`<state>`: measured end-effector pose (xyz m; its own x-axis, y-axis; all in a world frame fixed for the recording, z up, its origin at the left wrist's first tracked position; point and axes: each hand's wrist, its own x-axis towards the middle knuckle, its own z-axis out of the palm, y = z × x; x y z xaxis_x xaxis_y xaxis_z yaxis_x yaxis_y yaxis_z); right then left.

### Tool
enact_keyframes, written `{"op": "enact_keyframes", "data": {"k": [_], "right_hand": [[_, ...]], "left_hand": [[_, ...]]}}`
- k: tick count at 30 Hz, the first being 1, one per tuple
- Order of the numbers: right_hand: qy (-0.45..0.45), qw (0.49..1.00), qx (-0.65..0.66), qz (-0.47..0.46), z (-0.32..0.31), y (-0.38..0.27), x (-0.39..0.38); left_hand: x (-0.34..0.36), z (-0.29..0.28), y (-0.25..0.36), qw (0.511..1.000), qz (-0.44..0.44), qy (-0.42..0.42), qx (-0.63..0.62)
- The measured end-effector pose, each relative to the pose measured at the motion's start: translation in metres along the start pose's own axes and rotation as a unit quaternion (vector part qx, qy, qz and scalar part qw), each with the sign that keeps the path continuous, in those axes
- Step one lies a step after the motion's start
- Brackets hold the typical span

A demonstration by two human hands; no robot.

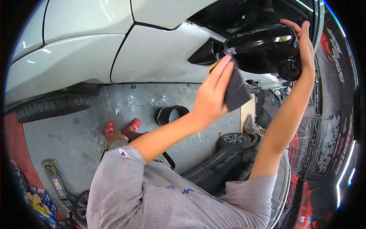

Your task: The recorder sands the exterior housing of a car's side mirror using a sanding block and water.

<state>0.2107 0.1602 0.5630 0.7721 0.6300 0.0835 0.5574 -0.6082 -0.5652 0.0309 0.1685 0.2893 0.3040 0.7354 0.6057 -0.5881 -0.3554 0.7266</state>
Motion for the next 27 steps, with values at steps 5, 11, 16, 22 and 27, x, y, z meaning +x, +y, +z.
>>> {"op": "enact_keyframes", "data": {"k": [5,11,16,22,27], "right_hand": [[0.006,0.998,-0.006,-0.057,-0.001,0.008,0.007],[0.017,0.993,-0.046,-0.108,0.007,0.012,0.006],[0.0,0.972,-0.103,-0.213,-0.008,0.016,0.03],[0.08,0.923,-0.212,-0.31,0.016,0.0,-0.027],[0.076,0.922,-0.23,-0.303,0.015,0.003,-0.006]], "left_hand": [[0.051,0.063,-0.004,0.993,0.098,0.06,0.039],[0.006,0.059,-0.032,0.983,0.092,0.06,0.149],[0.033,0.077,-0.016,0.965,0.157,0.127,0.166],[0.015,0.072,-0.05,0.948,0.145,0.162,0.234],[-0.001,0.081,-0.054,0.937,0.127,0.195,0.262]]}}
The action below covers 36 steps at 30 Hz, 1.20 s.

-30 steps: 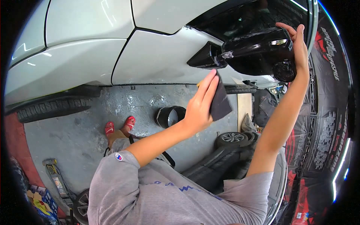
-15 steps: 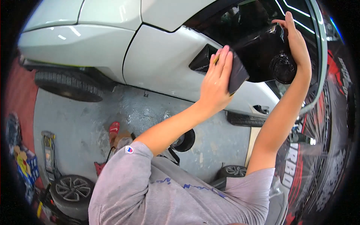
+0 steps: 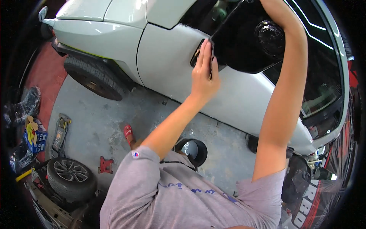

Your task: The recorder sands the exterior housing of a car's side mirror using a sanding block and water.

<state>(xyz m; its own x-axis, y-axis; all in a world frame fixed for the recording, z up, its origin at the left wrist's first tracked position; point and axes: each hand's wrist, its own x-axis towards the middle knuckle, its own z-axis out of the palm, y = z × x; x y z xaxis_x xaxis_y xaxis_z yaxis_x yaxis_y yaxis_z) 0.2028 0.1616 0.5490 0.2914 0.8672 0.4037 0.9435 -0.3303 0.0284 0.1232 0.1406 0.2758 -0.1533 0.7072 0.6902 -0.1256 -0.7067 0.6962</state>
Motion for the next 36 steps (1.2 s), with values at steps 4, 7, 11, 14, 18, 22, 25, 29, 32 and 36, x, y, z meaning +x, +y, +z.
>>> {"op": "enact_keyframes", "data": {"k": [4,7,11,14,18,22,25,29,32,36], "right_hand": [[-0.013,1.0,0.009,0.005,-0.003,-0.005,-0.001],[-0.004,1.0,0.012,0.025,-0.009,-0.007,-0.001],[0.038,0.998,-0.045,-0.003,0.001,0.005,0.006],[0.031,0.993,-0.05,-0.103,0.013,0.062,0.055],[-0.053,0.997,0.057,-0.002,-0.001,0.046,0.042],[-0.032,0.992,0.098,0.072,-0.004,0.023,0.018],[-0.066,0.966,0.157,0.192,-0.008,-0.001,0.007],[-0.068,0.978,0.153,0.121,-0.016,0.006,0.012],[-0.058,0.981,0.15,0.112,-0.01,0.01,0.009],[-0.031,0.975,0.164,0.148,-0.008,0.007,0.003]], "left_hand": [[0.014,-0.001,0.005,0.993,-0.107,-0.046,-0.034],[-0.008,0.018,0.003,0.997,-0.002,0.061,0.053],[0.009,0.015,0.027,0.98,-0.193,-0.002,-0.059],[-0.006,0.025,0.028,0.991,-0.124,0.04,-0.019],[-0.007,0.028,0.028,0.994,-0.104,0.042,0.003],[-0.029,0.031,0.045,0.992,-0.121,-0.018,-0.024],[-0.03,0.033,0.049,0.987,-0.133,-0.078,-0.047],[-0.009,0.033,0.049,0.987,-0.143,-0.019,-0.075],[-0.022,0.025,0.051,0.982,-0.153,-0.06,-0.092],[-0.011,0.007,0.03,0.98,-0.136,-0.115,-0.087]]}}
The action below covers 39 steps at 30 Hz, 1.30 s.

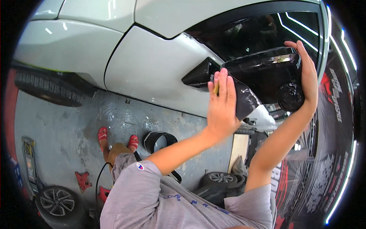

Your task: The recorder sands the exterior housing of a car's side mirror using a sanding block and water.

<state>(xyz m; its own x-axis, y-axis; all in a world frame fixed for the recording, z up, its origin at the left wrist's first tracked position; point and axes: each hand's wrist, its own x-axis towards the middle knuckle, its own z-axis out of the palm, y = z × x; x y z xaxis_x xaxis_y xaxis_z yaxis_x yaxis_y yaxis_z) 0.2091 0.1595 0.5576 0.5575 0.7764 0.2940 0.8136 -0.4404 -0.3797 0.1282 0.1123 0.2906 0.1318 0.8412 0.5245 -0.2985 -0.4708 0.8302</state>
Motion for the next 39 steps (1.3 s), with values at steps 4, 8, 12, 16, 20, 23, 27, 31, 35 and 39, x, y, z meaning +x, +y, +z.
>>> {"op": "enact_keyframes", "data": {"k": [4,8,12,16,20,23,27,31,35,39], "right_hand": [[-0.035,0.997,-0.036,-0.049,-0.008,0.003,0.0],[-0.014,1.0,-0.004,0.018,0.005,-0.004,-0.004],[-0.015,1.0,-0.016,-0.013,-0.003,0.005,-0.006],[-0.02,0.999,-0.019,-0.029,0.005,-0.004,-0.001],[-0.022,0.999,-0.027,-0.04,-0.002,0.001,-0.003],[-0.005,0.998,0.0,-0.058,0.002,0.003,-0.007],[-0.022,0.999,-0.007,-0.036,0.005,0.005,-0.003],[0.006,0.997,0.016,-0.071,0.006,0.011,-0.004],[0.022,0.996,-0.023,-0.087,0.009,0.015,-0.001],[0.037,0.997,-0.023,-0.056,0.01,0.015,-0.001]], "left_hand": [[0.002,-0.02,-0.025,0.996,0.09,-0.005,0.006],[0.057,-0.055,-0.036,0.97,0.208,-0.08,-0.101],[0.071,-0.068,-0.042,0.956,0.248,-0.142,-0.07],[0.074,-0.069,-0.053,0.95,0.273,-0.152,-0.004],[0.112,-0.057,-0.021,0.931,0.333,-0.146,-0.023],[0.088,-0.061,-0.038,0.939,0.297,-0.176,-0.009],[0.108,-0.049,-0.023,0.934,0.327,-0.142,-0.015],[0.144,-0.045,0.013,0.918,0.375,-0.128,-0.009],[0.093,-0.055,-0.03,0.938,0.318,-0.131,0.044],[0.147,-0.037,0.02,0.921,0.362,-0.14,-0.035]]}}
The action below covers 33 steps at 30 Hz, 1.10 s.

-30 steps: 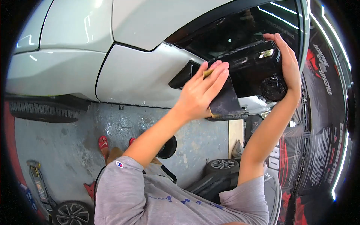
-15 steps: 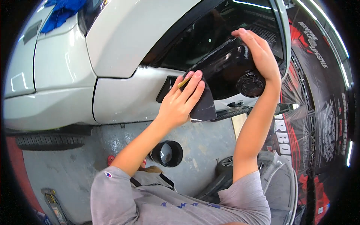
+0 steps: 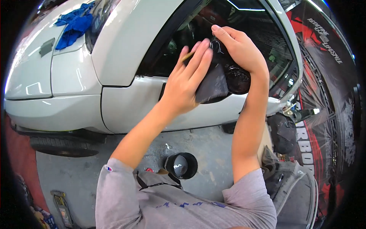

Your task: The recorder sands the exterior housing of a car's side mirror using a sanding block and water.

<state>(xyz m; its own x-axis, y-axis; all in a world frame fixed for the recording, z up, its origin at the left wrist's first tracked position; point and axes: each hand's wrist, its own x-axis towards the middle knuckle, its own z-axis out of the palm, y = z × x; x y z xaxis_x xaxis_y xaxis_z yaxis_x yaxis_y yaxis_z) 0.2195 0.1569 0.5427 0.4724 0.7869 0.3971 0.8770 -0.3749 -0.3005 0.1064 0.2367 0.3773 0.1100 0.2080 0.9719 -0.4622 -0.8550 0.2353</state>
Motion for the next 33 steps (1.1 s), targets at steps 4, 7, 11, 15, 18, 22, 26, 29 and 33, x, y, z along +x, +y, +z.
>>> {"op": "enact_keyframes", "data": {"k": [4,7,11,15,18,22,26,29,33], "right_hand": [[-0.014,1.0,0.01,0.004,0.004,-0.009,-0.004],[0.001,1.0,-0.026,0.016,0.002,-0.009,-0.005],[0.028,1.0,0.01,0.0,0.002,0.004,-0.003],[0.066,0.994,0.083,0.014,0.002,0.0,-0.005],[0.048,0.995,0.086,0.017,0.002,0.008,-0.002],[0.013,0.989,0.144,0.007,0.0,0.011,-0.002],[0.066,0.994,0.067,0.057,0.0,-0.004,-0.014],[0.03,0.992,0.081,0.089,0.0,0.0,-0.016],[0.036,0.995,0.084,0.052,-0.006,-0.01,-0.012]], "left_hand": [[-0.011,-0.013,-0.004,0.999,0.027,-0.034,0.031],[-0.044,-0.009,0.002,0.997,0.008,-0.033,0.064],[0.006,-0.001,0.002,0.995,0.039,-0.017,0.094],[0.008,-0.011,-0.005,0.985,0.065,-0.038,0.153],[0.016,-0.01,-0.011,0.983,0.076,-0.031,0.162],[0.051,-0.016,-0.01,0.982,0.125,-0.092,0.103],[-0.04,-0.004,-0.02,0.994,0.06,-0.062,0.064],[-0.038,-0.004,-0.011,0.999,0.012,-0.048,-0.019],[0.03,-0.013,-0.017,0.993,0.038,-0.033,-0.109]]}}
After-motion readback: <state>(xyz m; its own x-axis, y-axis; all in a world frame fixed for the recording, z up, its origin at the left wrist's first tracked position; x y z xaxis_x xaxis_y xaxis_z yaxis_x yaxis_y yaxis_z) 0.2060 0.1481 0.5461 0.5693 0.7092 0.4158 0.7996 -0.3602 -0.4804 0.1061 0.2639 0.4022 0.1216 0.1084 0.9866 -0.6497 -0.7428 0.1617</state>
